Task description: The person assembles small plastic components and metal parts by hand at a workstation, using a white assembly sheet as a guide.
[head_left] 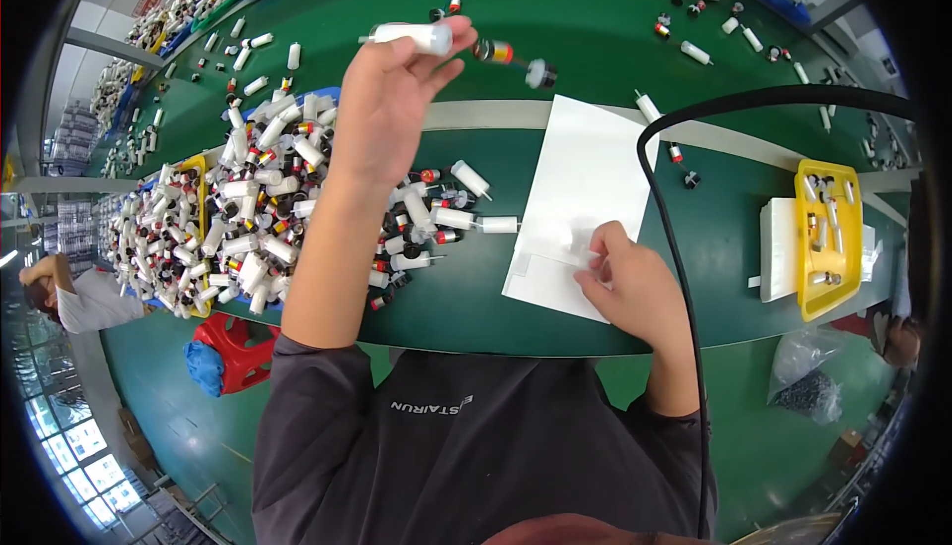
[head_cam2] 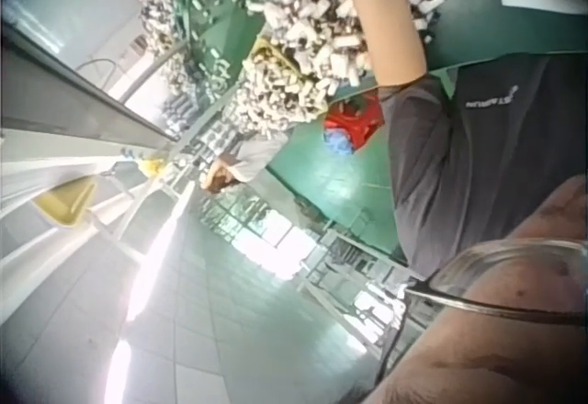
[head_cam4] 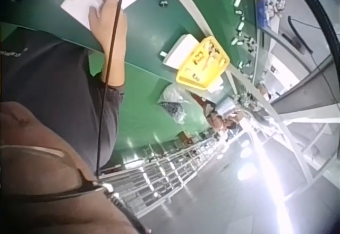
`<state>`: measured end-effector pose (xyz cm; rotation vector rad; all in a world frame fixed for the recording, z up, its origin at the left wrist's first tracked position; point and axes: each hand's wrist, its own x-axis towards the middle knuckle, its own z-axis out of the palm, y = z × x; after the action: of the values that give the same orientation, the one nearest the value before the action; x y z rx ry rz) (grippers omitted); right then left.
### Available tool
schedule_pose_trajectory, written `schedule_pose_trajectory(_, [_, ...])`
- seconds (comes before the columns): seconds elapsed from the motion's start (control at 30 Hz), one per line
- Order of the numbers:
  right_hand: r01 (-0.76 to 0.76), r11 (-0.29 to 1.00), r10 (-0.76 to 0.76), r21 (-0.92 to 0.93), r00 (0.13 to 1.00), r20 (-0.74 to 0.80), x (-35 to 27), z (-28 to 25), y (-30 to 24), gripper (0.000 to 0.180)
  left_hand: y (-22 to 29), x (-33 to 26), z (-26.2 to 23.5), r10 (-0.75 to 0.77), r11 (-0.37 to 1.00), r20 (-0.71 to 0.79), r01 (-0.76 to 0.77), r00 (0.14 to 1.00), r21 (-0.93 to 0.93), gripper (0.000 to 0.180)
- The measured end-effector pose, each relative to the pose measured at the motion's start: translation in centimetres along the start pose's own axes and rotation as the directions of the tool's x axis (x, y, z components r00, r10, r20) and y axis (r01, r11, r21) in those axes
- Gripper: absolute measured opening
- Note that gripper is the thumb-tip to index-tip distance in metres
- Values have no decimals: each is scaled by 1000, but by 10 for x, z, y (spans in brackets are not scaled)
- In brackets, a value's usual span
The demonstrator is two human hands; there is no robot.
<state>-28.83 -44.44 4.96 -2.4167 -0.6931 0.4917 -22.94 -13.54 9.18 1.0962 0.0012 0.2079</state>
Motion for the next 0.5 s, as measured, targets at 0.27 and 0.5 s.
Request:
schedule_pose_trajectory(0.27, [470, 860, -200, 199, 670, -715, 76, -4, -40, 68, -28, -8, 50, -307, 866, 6, 283, 952, -411, 35])
schedule_pose_trajectory(0.5, [502, 711, -69, 492, 746, -662, 95, 31, -18, 70, -55, -10, 57, -376, 787, 264, 457, 888, -415, 43])
